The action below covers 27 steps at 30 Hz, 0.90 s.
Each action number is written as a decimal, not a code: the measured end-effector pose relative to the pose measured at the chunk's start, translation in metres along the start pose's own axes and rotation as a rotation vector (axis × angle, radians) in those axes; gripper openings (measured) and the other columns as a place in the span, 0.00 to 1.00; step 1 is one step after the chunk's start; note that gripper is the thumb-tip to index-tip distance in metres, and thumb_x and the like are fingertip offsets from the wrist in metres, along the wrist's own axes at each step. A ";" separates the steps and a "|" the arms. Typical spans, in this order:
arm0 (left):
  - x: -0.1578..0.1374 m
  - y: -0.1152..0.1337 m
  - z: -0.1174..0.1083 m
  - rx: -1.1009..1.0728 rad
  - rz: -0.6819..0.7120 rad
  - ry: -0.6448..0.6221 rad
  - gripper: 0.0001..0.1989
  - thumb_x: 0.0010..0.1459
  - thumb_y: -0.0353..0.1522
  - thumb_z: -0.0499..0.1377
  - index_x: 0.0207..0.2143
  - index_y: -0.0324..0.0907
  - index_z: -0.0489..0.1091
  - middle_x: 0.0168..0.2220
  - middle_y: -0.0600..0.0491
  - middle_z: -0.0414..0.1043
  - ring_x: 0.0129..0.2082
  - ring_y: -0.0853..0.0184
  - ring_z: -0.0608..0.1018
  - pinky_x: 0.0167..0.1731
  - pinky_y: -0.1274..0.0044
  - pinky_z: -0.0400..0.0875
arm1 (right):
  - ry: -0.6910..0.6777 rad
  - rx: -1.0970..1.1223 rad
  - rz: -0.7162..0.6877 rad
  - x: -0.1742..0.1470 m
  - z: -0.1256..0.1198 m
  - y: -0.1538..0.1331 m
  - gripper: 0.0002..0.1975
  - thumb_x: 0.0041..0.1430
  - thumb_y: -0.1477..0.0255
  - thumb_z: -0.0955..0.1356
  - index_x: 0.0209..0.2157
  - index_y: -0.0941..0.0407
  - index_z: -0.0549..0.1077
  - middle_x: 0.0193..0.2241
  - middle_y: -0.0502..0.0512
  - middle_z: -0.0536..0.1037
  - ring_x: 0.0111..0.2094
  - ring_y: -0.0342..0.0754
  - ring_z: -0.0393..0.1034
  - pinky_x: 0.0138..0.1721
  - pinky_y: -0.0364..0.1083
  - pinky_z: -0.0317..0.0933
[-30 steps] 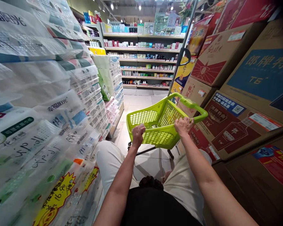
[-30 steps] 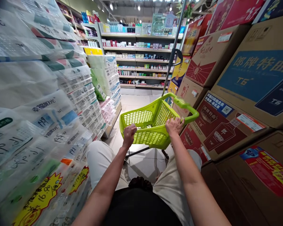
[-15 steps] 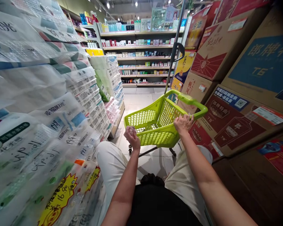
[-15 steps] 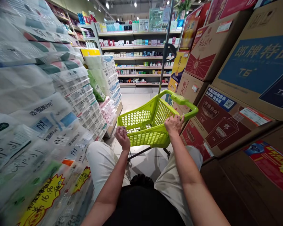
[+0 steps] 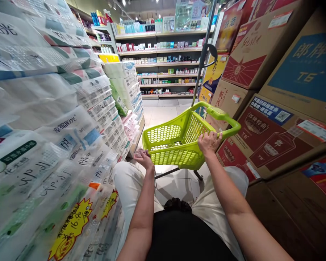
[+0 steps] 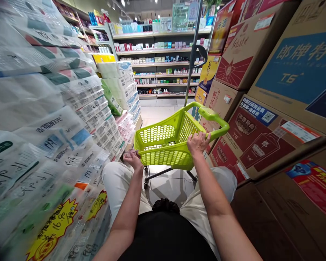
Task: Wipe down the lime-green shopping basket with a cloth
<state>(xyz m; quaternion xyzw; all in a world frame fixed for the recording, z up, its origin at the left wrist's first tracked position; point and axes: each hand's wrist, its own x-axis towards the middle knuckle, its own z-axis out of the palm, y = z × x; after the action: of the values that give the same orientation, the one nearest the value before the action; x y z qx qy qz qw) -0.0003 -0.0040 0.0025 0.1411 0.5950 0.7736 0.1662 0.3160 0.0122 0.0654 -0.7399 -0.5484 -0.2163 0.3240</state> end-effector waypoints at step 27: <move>-0.047 -0.015 -0.002 0.210 0.155 -0.190 0.17 0.69 0.37 0.57 0.57 0.42 0.62 0.59 0.37 0.66 0.62 0.58 0.72 0.63 0.66 0.65 | 0.034 -0.007 -0.014 -0.017 -0.014 -0.014 0.19 0.68 0.64 0.57 0.38 0.57 0.76 0.42 0.68 0.76 0.51 0.62 0.63 0.59 0.68 0.50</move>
<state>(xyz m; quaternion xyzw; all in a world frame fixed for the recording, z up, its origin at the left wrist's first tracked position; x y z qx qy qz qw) 0.0428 -0.0222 -0.0130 0.2757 0.6417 0.7007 0.1459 0.2978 -0.0066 0.0677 -0.7334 -0.5472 -0.2329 0.3293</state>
